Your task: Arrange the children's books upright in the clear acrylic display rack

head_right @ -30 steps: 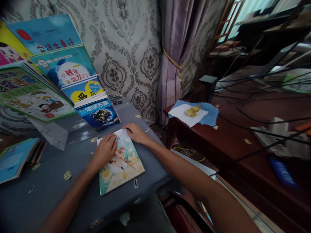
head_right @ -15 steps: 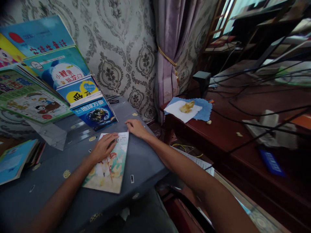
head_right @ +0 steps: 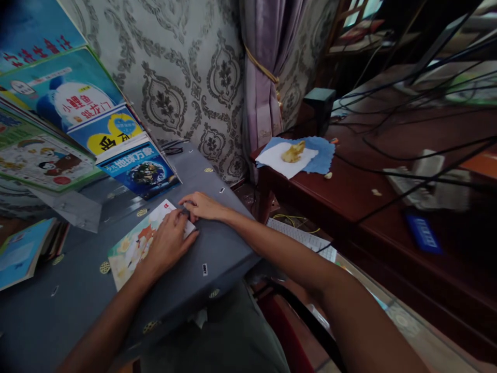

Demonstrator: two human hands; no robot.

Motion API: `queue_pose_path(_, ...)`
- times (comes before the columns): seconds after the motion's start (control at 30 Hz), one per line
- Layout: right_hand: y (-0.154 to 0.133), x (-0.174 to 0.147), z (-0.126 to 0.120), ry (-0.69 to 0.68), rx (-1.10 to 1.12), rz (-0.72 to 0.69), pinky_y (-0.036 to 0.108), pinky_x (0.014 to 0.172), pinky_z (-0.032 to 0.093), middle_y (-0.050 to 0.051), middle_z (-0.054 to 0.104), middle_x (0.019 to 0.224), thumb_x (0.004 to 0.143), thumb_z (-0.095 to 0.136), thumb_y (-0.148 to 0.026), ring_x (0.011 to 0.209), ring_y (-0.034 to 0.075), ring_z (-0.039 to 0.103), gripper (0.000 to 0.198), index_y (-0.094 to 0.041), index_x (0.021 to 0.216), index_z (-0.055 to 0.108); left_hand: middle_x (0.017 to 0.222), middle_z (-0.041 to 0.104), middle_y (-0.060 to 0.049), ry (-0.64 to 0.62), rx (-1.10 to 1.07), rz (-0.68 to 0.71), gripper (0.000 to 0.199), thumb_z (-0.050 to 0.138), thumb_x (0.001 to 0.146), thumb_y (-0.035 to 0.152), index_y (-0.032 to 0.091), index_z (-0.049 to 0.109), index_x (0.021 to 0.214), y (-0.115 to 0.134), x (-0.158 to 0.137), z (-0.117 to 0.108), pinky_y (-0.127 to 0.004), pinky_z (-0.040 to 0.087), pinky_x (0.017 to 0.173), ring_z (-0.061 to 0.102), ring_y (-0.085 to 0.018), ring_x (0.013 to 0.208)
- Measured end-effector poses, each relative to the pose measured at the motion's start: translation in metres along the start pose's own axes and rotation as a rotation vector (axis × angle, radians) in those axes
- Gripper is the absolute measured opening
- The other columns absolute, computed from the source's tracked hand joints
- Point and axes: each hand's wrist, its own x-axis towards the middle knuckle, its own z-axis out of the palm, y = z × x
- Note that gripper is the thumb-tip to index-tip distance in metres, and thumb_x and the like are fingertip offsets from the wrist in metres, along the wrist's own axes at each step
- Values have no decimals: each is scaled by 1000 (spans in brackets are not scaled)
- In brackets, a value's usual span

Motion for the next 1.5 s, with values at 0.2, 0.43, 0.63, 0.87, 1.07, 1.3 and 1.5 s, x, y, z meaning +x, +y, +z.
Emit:
queue_pose_path(0.2, 2, -23, -1, 97, -86, -45, 21, 65, 49, -2, 72, 64, 94, 49, -17, 60, 11, 66, 34, -13, 123, 67, 117, 61, -13, 48, -48, -15, 26, 53, 96, 36, 19, 53, 116, -5, -14, 5, -46, 50, 95, 57, -30, 110)
queue_pose_path(0.43, 2, -39, 1, 111, 19, -22, 23, 67, 51, 1, 73, 70, 95, 48, -17, 67, 13, 69, 33, -13, 122, 66, 120, 68, -14, 87, -62, -9, 21, 47, 99, 32, 19, 57, 112, -3, -18, 7, -45, 52, 98, 63, -29, 114)
queue_pose_path(0.63, 1, -38, 2, 114, 31, -12, 22, 64, 50, 2, 73, 70, 94, 48, -18, 65, 13, 68, 33, -11, 123, 65, 123, 70, -13, 103, -19, 9, 23, 43, 101, 29, 18, 60, 111, -2, -18, 7, -42, 55, 98, 66, -27, 116)
queue_pose_path(0.87, 2, -38, 1, 114, -3, -54, 22, 65, 51, 1, 74, 72, 94, 49, -18, 66, 12, 68, 33, -13, 122, 65, 116, 73, -16, 138, -1, 38, 25, 40, 100, 21, 15, 63, 109, 0, -17, 4, -43, 57, 95, 69, -28, 112)
queue_pose_path(1.07, -1, -40, 0, 110, 19, -55, 24, 67, 53, 3, 75, 73, 94, 49, -18, 69, 14, 71, 33, -12, 122, 65, 111, 74, -16, 181, 22, 59, 26, 39, 100, 18, 14, 63, 107, 0, -16, 3, -41, 59, 92, 71, -27, 110)
queue_pose_path(1.3, -3, -40, 1, 125, 31, -55, 24, 66, 53, 4, 75, 73, 94, 49, -18, 70, 14, 71, 31, -12, 120, 66, 110, 74, -17, 211, 31, 93, 25, 40, 99, 16, 13, 63, 107, 0, -16, 3, -40, 60, 91, 72, -27, 106)
queue_pose_path(1.5, -5, -41, 1, 186, 55, -85, 22, 61, 49, 3, 74, 71, 94, 50, -21, 63, 12, 66, 32, -13, 120, 67, 109, 75, -16, 227, 49, 111, 23, 42, 99, 17, 14, 64, 106, 0, -17, 7, -41, 59, 92, 71, -27, 108)
